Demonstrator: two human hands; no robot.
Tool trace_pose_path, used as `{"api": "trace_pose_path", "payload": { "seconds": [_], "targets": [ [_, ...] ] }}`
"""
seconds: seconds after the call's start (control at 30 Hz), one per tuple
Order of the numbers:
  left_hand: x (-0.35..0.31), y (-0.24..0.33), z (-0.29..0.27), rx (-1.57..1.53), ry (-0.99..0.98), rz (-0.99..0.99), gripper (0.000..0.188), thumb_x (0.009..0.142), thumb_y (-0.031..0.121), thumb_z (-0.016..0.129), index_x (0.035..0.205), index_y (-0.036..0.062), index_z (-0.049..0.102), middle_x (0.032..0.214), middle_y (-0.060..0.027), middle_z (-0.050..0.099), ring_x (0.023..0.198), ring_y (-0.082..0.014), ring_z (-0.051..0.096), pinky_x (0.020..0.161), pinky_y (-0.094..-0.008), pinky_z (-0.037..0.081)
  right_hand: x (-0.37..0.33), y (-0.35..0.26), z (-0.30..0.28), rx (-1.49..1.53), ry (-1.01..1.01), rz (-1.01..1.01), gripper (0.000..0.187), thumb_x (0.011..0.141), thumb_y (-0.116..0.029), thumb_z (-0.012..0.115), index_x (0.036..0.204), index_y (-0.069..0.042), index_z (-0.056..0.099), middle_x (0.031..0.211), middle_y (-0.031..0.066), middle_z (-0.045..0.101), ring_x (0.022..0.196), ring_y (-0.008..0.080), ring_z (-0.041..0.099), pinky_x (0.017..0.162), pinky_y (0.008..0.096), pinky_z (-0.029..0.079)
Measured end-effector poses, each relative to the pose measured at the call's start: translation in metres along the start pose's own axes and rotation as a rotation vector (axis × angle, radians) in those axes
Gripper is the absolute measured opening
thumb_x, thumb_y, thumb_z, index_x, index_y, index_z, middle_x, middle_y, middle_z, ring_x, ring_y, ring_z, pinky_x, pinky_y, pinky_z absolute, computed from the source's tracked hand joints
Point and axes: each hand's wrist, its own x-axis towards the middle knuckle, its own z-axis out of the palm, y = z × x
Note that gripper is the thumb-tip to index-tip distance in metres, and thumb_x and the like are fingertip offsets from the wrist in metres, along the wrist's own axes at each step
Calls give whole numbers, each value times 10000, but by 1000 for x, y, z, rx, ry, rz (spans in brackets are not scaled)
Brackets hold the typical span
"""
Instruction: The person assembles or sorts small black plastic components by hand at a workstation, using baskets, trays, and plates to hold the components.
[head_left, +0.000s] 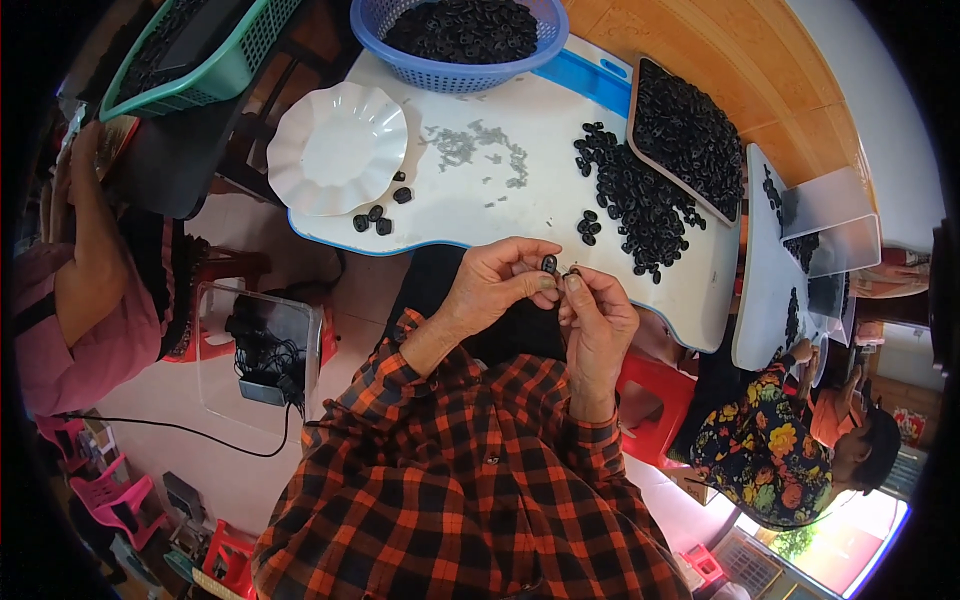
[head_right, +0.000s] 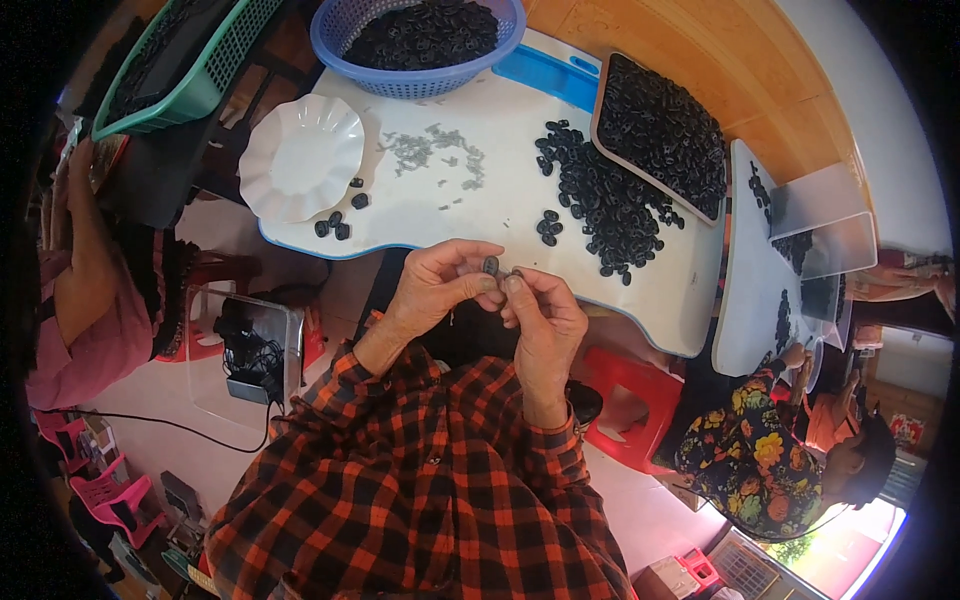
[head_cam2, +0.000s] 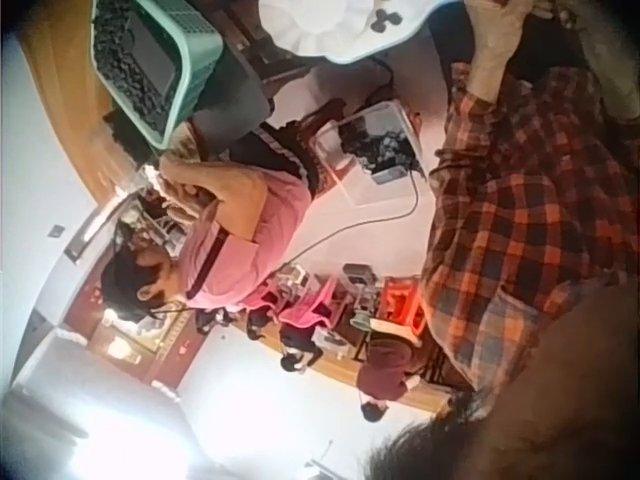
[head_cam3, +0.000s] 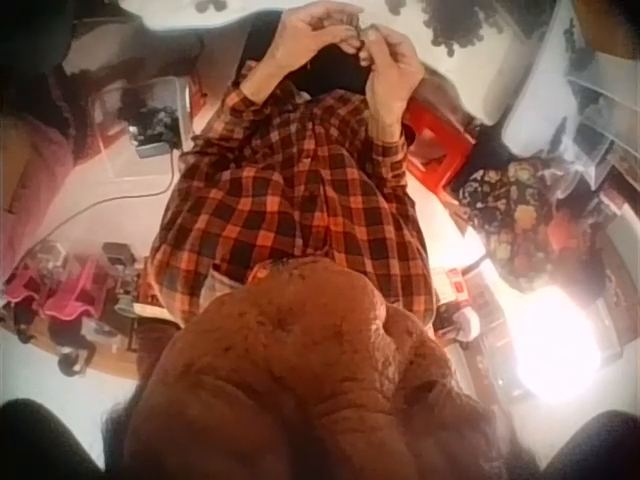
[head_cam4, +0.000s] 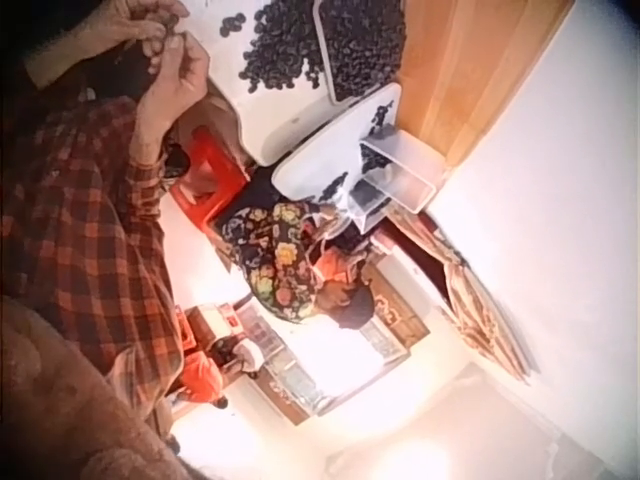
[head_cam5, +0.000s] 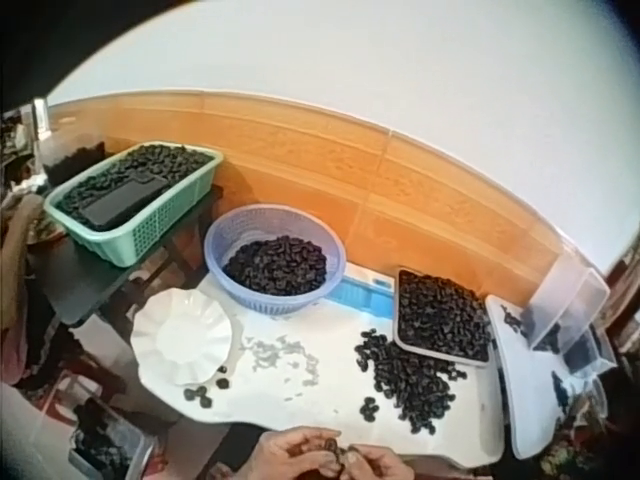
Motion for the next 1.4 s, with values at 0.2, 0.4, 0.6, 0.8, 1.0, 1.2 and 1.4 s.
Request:
{"api": "trace_pose_path", "payload": {
  "seconds": [0.2,0.4,0.6,0.8,1.0,1.2,1.4],
  "targets": [
    [2,-2,-6,-105,-18,-52,315,858,-15,603,1170,-34,569,913,-106,649,742,-153,651,643,-267,580,-1,-1,2,-74,-32,-21,143,854,-32,638,978,39,628,783,44,636,612,61,515,559,181,419],
    [1,2,-7,-133,-38,-56,305,867,-4,597,1168,-42,567,898,-105,650,742,-147,647,643,-269,578,-1,-2,6,-83,-31,-13,141,853,-35,639,974,38,631,788,44,638,612,57,511,560,178,414],
    [0,4,-7,-99,-39,-54,299,870,-1,595,1165,-44,567,901,-100,651,750,-139,644,650,-265,573,-1,-2,7,-135,-16,-12,133,853,-43,643,962,33,637,781,41,640,623,52,524,564,172,425],
    [-1,0,-10,-88,-63,-41,295,882,5,585,1172,-43,559,927,-89,643,783,-133,637,680,-258,568,-1,0,7,-147,-16,-13,124,855,-46,641,957,24,642,775,38,642,618,47,530,563,169,431],
    [-1,1,-10,-5,-73,-15,303,887,2,579,1185,-38,546,946,-76,632,790,-124,633,693,-247,561,-1,-4,9,-246,-2,-13,128,858,6,614,980,40,634,769,39,636,598,39,520,546,147,404],
    [-1,-3,-13,1,-56,-42,280,884,-7,579,1160,-43,548,950,-86,638,794,-119,634,692,-243,561,1,-3,7,-248,-19,-4,113,848,-49,650,935,24,651,747,32,640,605,48,527,553,168,425],
    [-1,-4,-13,20,-54,-67,248,883,-15,575,1128,-51,563,952,-87,639,792,-120,635,684,-245,564,2,-1,5,-267,-21,17,115,843,-49,655,931,25,659,735,33,640,596,50,527,543,169,422]
  ]
}}
